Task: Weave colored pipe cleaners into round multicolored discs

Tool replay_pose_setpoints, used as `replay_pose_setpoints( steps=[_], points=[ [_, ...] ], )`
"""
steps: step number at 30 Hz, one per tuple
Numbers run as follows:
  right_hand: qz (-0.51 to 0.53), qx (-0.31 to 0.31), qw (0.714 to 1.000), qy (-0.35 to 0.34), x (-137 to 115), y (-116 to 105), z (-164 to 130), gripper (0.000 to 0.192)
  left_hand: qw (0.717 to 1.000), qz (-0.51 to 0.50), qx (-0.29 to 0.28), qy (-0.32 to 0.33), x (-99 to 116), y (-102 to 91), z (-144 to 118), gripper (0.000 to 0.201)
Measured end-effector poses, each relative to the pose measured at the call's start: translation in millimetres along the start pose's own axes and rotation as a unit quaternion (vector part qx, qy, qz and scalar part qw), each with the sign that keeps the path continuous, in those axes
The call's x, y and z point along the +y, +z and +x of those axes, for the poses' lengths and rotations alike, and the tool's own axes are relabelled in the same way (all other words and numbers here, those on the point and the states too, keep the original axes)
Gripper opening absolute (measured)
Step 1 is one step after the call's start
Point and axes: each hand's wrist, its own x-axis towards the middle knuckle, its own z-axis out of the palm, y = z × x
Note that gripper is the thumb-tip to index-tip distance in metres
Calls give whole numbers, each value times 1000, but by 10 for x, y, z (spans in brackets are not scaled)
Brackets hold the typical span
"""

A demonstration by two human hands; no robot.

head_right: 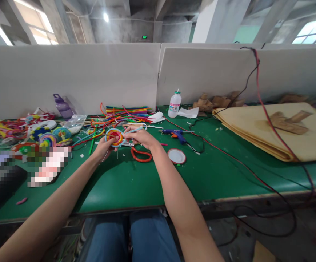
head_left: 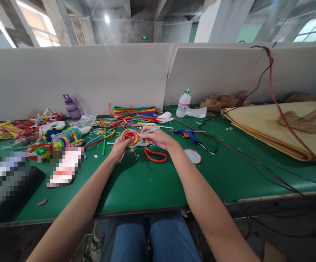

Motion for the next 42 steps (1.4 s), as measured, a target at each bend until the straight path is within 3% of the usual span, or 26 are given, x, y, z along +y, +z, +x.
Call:
replay_pose_setpoints(
  steps=[11, 14, 17, 21, 23, 36, 42],
  points=[
    [33, 20, 998, 45, -14, -18, -3, 15, 998, -47, 52, -7, 18, 24, 15, 37],
    [-10, -24, 997, 70, -7, -30, -11, 16, 994, -54, 89, 24, -10, 0, 51, 35],
    [-42, -66, 995, 55, 21, 21, 2, 13, 992, -52, 105, 45, -38, -14, 74, 34],
    [-16, 6, 999, 27, 64, 119, 45, 13, 994, -51, 91, 45, -49, -12, 72, 36],
    [-5, 12, 1000, 24, 77, 135, 61, 11, 994, -52, 88, 46, -40, -10, 66, 36],
    [2, -69, 998, -7, 17, 105, 6, 16, 986, -97, 128, 37, -5, -68, 113, 38],
    [6, 40, 999, -19, 58, 64, 57, 19, 994, -54, 87, 44, -13, -35, 81, 37]
  ],
)
